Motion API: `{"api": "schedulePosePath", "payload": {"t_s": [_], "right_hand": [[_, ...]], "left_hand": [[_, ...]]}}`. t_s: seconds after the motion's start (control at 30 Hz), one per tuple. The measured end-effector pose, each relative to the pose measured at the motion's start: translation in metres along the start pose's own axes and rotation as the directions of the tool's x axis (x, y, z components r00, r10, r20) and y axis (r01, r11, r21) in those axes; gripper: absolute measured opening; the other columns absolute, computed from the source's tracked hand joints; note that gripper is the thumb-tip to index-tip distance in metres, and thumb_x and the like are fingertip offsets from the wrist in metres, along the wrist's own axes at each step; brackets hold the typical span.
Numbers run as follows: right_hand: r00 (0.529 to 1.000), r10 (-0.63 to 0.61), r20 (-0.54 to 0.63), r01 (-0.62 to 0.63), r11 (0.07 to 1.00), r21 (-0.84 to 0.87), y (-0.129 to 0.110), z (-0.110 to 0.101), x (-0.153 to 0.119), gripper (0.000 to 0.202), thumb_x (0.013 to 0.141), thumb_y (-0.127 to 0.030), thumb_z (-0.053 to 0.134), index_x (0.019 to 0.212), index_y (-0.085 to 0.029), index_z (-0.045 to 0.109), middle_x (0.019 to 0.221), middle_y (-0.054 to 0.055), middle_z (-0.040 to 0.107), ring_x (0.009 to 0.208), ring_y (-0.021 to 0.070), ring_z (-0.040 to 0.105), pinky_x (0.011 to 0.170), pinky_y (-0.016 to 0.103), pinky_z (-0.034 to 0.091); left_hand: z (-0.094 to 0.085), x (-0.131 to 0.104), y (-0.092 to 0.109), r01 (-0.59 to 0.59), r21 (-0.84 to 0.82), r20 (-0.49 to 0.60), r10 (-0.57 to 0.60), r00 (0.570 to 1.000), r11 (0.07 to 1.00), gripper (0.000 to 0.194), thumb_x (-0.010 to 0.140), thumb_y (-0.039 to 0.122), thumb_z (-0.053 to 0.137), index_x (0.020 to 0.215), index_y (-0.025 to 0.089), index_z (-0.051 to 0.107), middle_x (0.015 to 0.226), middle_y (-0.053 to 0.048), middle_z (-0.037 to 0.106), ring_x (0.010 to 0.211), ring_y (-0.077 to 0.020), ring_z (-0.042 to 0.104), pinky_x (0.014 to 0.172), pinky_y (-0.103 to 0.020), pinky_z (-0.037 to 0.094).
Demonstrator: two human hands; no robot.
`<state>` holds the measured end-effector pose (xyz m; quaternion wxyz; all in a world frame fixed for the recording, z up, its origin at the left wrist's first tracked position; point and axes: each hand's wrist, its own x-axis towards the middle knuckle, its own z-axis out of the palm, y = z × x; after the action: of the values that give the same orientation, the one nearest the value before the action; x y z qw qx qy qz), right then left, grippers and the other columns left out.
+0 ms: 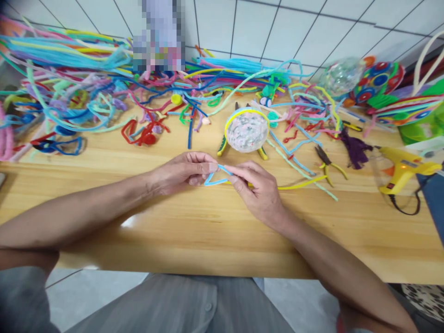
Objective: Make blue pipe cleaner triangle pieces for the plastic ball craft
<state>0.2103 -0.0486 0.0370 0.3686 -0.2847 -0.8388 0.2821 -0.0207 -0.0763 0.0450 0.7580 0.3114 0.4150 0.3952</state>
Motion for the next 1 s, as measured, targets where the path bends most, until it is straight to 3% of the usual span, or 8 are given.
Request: {"api": "schedulePosePath", "payload": {"t_s": [0.17, 0.33, 0.6, 0.8, 1.0], "right_hand": [[0.999, 0.03, -0.02, -0.03, 1.0, -0.001, -0.002, 0.001, 0.0, 0.028, 0.097, -0.016, 0.069, 0.12, -0.029, 0.081, 0.086, 0.001, 0.074, 0.074, 0.0146, 0.067, 0.067, 0.028, 0.054], [0.999, 0.031, -0.036, -0.03, 0.999, 0.026, -0.001, 0.004, -0.001, 0.033, 0.095, -0.015, 0.072, 0.121, -0.033, 0.081, 0.094, 0.002, 0.079, 0.081, 0.0157, 0.072, 0.072, 0.029, 0.057], [0.998, 0.045, -0.037, -0.043, 0.998, 0.042, 0.0, 0.004, -0.002, 0.029, 0.093, -0.015, 0.074, 0.115, -0.032, 0.083, 0.092, 0.002, 0.079, 0.078, 0.0152, 0.072, 0.069, 0.029, 0.056], [0.987, 0.158, -0.035, -0.155, 0.985, 0.077, -0.003, 0.003, 0.0, 0.018, 0.093, -0.019, 0.073, 0.102, -0.03, 0.084, 0.08, 0.0, 0.076, 0.069, 0.015, 0.067, 0.062, 0.029, 0.051], [0.958, 0.287, -0.005, -0.283, 0.948, 0.147, 0.0, 0.005, -0.004, 0.013, 0.093, -0.025, 0.074, 0.102, -0.026, 0.083, 0.082, 0.001, 0.075, 0.073, 0.0153, 0.066, 0.064, 0.029, 0.049]], "left_hand": [[0.0, -0.001, -0.002, -0.046, -0.017, -0.058, 0.045, 0.997, 0.999, 0.035, 0.07, 0.039, 0.094, 0.079, 0.012, 0.073, 0.057, 0.004, 0.058, 0.044, -0.0022, 0.035, 0.043, -0.019, 0.019], [0.003, -0.001, -0.005, -0.1, -0.009, -0.079, 0.099, 0.992, 0.995, 0.036, 0.072, 0.042, 0.093, 0.08, 0.013, 0.075, 0.054, 0.005, 0.052, 0.045, -0.0028, 0.034, 0.044, -0.02, 0.019], [0.003, 0.0, -0.011, -0.137, 0.048, -0.083, 0.14, 0.987, 0.989, 0.038, 0.072, 0.047, 0.092, 0.081, 0.014, 0.077, 0.06, 0.004, 0.06, 0.047, -0.0035, 0.036, 0.046, -0.022, 0.022], [0.003, 0.0, -0.011, -0.139, 0.081, -0.04, 0.142, 0.989, 0.987, 0.04, 0.072, 0.049, 0.092, 0.082, 0.014, 0.076, 0.06, 0.004, 0.059, 0.05, -0.0042, 0.039, 0.047, -0.022, 0.022], [0.002, -0.001, -0.011, -0.154, 0.094, -0.011, 0.156, 0.988, 0.984, 0.041, 0.074, 0.049, 0.091, 0.083, 0.014, 0.073, 0.056, 0.006, 0.054, 0.048, -0.004, 0.037, 0.047, -0.022, 0.024]]}}
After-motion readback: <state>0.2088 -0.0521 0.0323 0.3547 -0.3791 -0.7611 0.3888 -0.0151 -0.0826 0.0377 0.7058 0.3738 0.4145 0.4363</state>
